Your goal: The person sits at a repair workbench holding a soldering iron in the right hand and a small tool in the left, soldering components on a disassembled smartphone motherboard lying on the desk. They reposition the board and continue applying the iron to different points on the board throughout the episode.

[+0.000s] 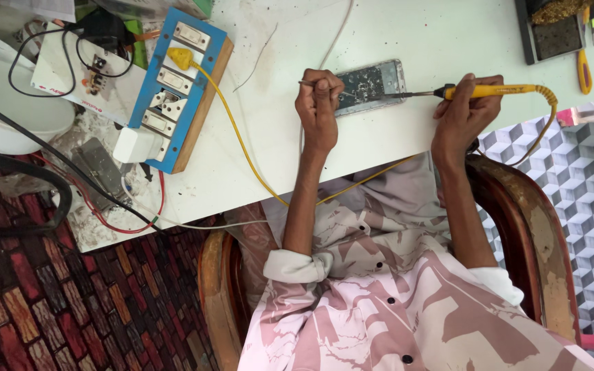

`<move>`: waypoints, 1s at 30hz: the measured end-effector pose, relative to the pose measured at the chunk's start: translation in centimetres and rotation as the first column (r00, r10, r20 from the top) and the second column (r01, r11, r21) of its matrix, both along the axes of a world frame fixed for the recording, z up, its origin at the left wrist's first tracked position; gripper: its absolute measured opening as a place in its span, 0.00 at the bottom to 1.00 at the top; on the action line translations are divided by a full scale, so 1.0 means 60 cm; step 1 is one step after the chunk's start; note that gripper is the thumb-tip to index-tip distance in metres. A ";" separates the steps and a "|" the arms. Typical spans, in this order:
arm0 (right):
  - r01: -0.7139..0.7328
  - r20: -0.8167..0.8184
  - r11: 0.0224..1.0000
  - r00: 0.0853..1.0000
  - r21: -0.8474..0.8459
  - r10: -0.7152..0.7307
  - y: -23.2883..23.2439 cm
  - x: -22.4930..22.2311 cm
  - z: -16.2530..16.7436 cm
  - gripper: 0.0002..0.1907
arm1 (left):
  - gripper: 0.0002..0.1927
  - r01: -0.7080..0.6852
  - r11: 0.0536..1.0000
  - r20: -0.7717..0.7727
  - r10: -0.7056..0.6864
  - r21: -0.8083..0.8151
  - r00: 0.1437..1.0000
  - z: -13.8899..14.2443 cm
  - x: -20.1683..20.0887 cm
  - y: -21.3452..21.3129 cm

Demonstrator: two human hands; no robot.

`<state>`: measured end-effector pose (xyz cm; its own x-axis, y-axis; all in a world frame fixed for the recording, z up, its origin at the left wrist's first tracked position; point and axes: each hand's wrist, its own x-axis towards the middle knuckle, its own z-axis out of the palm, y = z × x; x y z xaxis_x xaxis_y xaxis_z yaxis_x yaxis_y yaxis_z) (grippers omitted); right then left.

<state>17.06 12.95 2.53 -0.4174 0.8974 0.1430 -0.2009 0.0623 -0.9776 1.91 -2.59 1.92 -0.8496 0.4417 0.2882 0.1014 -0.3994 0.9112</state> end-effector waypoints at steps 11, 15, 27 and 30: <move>0.019 -0.056 0.996 0.998 -0.087 -0.023 0.010 -0.008 -0.009 0.12 | 0.18 0.006 0.999 0.039 -0.007 0.040 0.999 0.001 -0.005 -0.002; -0.018 -0.046 0.999 0.999 -0.031 0.017 0.008 -0.009 -0.008 0.11 | 0.17 0.005 1.000 0.036 -0.006 0.024 0.999 0.002 -0.005 -0.003; -0.003 -0.009 0.999 1.000 0.053 0.003 -0.006 -0.002 0.003 0.10 | 0.18 -0.012 1.000 -0.019 0.012 -0.020 1.000 0.002 -0.007 -0.001; -0.006 -0.008 1.000 1.000 0.018 0.006 -0.003 -0.003 0.003 0.10 | 0.18 -0.015 1.000 -0.009 0.015 -0.019 1.000 0.001 -0.004 0.002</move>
